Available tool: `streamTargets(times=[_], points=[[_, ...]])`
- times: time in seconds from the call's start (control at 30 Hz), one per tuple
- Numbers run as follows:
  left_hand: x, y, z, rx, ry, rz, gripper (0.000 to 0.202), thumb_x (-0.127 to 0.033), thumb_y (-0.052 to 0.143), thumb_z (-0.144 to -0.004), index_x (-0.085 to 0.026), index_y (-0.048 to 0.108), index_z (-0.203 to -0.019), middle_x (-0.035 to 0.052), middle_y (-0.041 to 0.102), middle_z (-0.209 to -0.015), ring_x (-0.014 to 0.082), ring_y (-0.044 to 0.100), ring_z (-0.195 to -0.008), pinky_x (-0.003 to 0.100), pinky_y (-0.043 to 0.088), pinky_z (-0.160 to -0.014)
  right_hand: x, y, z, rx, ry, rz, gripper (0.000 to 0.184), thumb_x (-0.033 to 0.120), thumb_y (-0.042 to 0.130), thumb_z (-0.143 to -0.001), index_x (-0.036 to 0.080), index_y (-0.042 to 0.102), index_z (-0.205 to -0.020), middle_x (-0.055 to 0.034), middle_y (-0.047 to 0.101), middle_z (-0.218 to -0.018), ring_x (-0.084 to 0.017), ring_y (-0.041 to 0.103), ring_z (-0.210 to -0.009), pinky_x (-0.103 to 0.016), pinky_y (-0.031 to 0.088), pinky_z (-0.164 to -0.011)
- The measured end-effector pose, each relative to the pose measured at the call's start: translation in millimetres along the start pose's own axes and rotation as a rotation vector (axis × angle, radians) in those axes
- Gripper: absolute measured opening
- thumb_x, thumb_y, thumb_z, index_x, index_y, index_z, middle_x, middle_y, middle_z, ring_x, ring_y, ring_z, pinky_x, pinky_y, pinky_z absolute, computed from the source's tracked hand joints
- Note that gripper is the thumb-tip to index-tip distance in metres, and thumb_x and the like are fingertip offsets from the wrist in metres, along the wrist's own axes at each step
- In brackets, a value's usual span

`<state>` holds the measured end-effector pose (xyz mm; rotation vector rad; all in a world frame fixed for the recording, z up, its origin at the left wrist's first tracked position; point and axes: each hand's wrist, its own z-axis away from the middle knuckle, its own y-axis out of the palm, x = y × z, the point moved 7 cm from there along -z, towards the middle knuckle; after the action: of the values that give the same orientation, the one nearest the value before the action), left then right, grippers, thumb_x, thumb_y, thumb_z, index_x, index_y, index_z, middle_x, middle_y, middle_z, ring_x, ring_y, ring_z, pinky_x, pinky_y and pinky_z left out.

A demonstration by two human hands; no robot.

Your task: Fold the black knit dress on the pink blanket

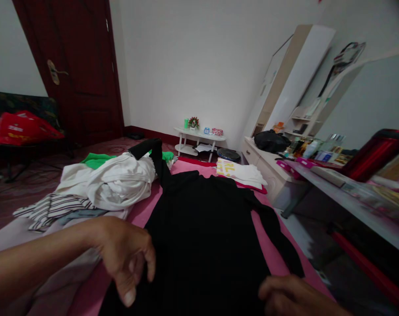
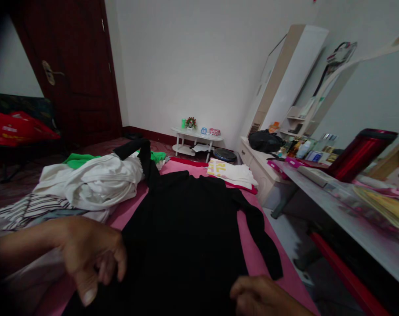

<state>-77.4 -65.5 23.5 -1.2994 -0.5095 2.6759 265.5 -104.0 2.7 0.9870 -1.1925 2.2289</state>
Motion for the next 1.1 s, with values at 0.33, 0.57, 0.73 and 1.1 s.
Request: streamTargets(times=[0.33,0.57,0.73,1.1], points=[[16,-134.7,-135,-1.076,-0.084,-0.516,0.059,-0.028,0.051,-0.087,-0.01,0.036,-0.141,0.0189,0.03,-0.149,0.0297,0.031,-0.136,0.042,0.028,-0.111,52,-75,-149,-0.637,-0.373,0.174,0.019,0.03,0.053,-0.08,0.021,0.067,-0.09,-0.0068,0.067,-0.106,-0.022,0.062,-0.1,-0.039,0.046,-0.092],[50,-142.7,-158,-1.207,-0.193,-0.571,0.058,-0.049,0.03,-0.094,-0.017,0.039,-0.141,0.0136,0.029,-0.151,0.0296,0.021,-0.14,0.048,0.016,-0.114,-7,-166,-212,-0.915,-0.049,0.678,0.04,0.007,0.039,-0.074,0.016,0.063,-0.104,-0.0082,0.065,-0.111,-0.019,0.059,-0.107,-0.032,0.045,-0.094],[49,-144.2,-158,-1.205,-0.211,-0.584,0.058,-0.049,0.03,-0.093,-0.018,0.039,-0.141,0.0124,0.028,-0.151,0.0288,0.021,-0.14,0.047,0.017,-0.114,-32,-177,-239,-0.842,0.17,0.796,0.041,0.021,0.061,-0.073,0.013,0.06,-0.113,-0.0162,0.063,-0.11,-0.03,0.06,-0.103,-0.039,0.048,-0.082],[50,-143.6,-160,-1.237,-0.265,-0.614,0.055,-0.047,0.031,-0.093,-0.02,0.04,-0.141,0.0099,0.029,-0.151,0.027,0.022,-0.14,0.046,0.017,-0.114,-49,-226,-223,-0.813,0.479,0.875,0.028,0.029,0.045,-0.083,0.016,0.068,-0.092,-0.0156,0.068,-0.096,-0.028,0.064,-0.09,-0.033,0.045,-0.068]])
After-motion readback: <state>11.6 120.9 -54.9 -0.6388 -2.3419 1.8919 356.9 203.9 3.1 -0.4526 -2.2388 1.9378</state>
